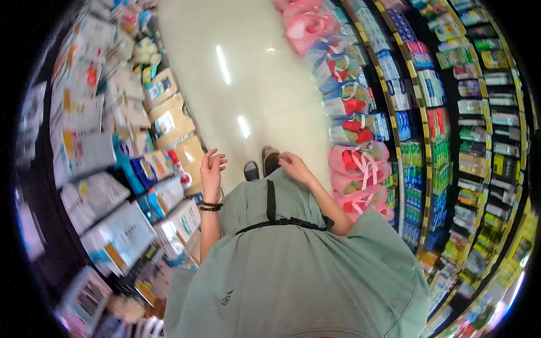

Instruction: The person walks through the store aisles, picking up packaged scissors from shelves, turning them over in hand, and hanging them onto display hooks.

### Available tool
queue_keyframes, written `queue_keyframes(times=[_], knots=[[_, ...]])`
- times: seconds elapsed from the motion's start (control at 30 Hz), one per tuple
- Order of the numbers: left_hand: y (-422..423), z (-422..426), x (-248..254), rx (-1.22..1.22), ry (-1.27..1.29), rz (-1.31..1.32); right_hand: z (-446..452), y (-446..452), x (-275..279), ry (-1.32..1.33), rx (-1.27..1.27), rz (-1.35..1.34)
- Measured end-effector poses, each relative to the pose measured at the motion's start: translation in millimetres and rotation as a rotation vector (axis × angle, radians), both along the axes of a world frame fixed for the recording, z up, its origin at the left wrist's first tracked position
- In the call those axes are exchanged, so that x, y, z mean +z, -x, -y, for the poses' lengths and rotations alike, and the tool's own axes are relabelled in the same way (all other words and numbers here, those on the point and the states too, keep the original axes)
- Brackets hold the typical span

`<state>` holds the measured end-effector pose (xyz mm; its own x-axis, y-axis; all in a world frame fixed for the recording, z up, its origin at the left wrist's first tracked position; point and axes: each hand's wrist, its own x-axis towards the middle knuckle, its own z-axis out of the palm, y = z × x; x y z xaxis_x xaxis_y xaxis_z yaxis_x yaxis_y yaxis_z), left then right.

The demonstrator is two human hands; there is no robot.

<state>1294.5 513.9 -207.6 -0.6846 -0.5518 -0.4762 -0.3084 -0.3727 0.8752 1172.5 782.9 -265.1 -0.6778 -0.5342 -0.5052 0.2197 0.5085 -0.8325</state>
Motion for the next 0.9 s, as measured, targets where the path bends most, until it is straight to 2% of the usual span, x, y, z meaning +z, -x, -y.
queue_keyframes(times=[0.03,0.07,0.2,0.3,0.43,0.47,0.67,0.8,0.9], knots=[[31,3,19,-0.001,-0.101,-0.018,10,14,9,0.006,-0.019,-0.014],[62,5,33,-0.049,-0.077,-0.037,16,30,13,0.010,-0.035,-0.027],[180,16,62,-0.254,0.000,-0.115,37,107,-34,0.056,-0.022,0.083],[263,28,56,-0.389,0.086,-0.143,70,187,-57,0.070,-0.060,0.051],[374,49,61,-0.508,0.060,-0.045,120,310,-66,0.060,-0.136,0.017],[401,58,66,-0.523,0.024,-0.049,130,341,-64,0.140,-0.104,-0.053],[528,117,88,-0.377,0.012,-0.040,189,514,-42,0.142,-0.091,0.124],[597,168,87,-0.307,-0.038,0.001,236,609,-5,0.098,0.060,-0.031],[654,209,72,-0.282,-0.092,0.017,273,668,8,0.092,0.061,0.015]])
